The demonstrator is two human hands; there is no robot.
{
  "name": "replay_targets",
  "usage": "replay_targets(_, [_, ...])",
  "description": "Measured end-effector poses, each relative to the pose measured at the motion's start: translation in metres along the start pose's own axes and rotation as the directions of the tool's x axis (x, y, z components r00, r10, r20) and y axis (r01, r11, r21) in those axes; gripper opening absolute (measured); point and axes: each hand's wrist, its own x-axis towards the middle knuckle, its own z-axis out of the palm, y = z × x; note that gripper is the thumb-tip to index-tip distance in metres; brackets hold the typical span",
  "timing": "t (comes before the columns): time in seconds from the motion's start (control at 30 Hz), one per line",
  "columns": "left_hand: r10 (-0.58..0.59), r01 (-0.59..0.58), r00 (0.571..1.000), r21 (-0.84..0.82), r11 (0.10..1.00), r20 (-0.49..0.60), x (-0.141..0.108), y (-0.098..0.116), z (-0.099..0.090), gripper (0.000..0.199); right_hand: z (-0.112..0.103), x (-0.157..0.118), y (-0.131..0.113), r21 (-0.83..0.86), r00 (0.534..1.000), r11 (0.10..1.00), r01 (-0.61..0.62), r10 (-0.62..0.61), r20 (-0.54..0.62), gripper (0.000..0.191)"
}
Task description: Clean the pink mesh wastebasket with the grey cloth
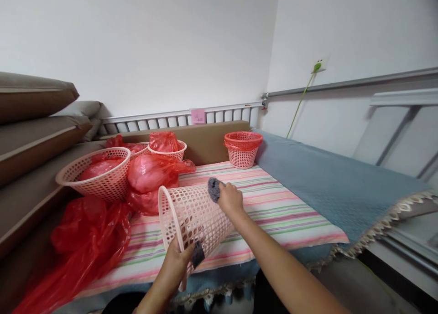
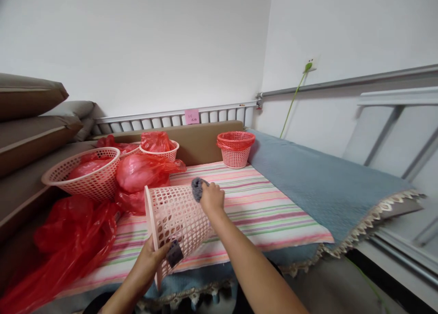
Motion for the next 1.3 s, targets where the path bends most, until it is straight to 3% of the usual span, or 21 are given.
replay_targets(0.17, [-0.023,0.023,1.000,-0.034,0.999,0.001,0.003,0.010,0.005,0.074,0.009,0.009,0.028,-0.017,0.992,0.992,-0.126,0.126,0.009,0.037])
replay_targets(0.3, [-0.019,0.018,0.998,-0.029,0.999,-0.061,0.017,0.038,0.006,0.066,0.011,0.003,0.027,0.006,0.992,0.992,-0.125,0.125,0.004,0.036])
replay_targets(0.4, [-0.047,0.040,0.996,-0.090,0.995,-0.078,0.022,0.048,0.005,0.070,0.007,-0.004,0.020,0.030,0.994,0.993,-0.110,0.110,0.007,0.037])
replay_targets(0.57, [-0.048,0.044,0.998,-0.089,0.995,-0.048,0.020,0.037,0.006,0.067,-0.013,-0.029,-0.025,0.133,0.998,0.989,0.056,-0.052,-0.033,0.034])
replay_targets(0.7, [0.016,-0.017,0.999,-0.025,1.000,-0.043,0.022,0.027,0.004,0.054,-0.029,-0.056,-0.075,0.223,0.954,0.930,0.292,-0.265,-0.143,0.045])
replay_targets(0.8, [0.027,-0.029,0.996,-0.018,0.999,-0.084,0.024,0.020,-0.002,0.052,-0.030,-0.064,-0.090,0.243,0.930,0.900,0.362,-0.331,-0.160,0.051])
replay_targets(0.97, [-0.033,0.031,0.999,-0.057,0.998,-0.040,0.018,0.014,-0.006,0.073,-0.012,-0.049,-0.061,0.142,0.944,0.936,0.321,-0.305,-0.121,0.034])
replay_targets(1.13, [-0.095,0.098,0.994,-0.080,0.992,0.048,0.006,0.017,-0.001,0.087,0.007,-0.020,-0.005,0.002,0.993,0.998,0.062,-0.062,-0.100,0.027])
replay_targets(1.3, [-0.120,0.122,0.992,-0.052,0.991,0.031,0.001,0.015,0.003,0.091,0.015,-0.010,0.030,-0.037,0.990,0.995,-0.097,0.093,-0.102,0.029])
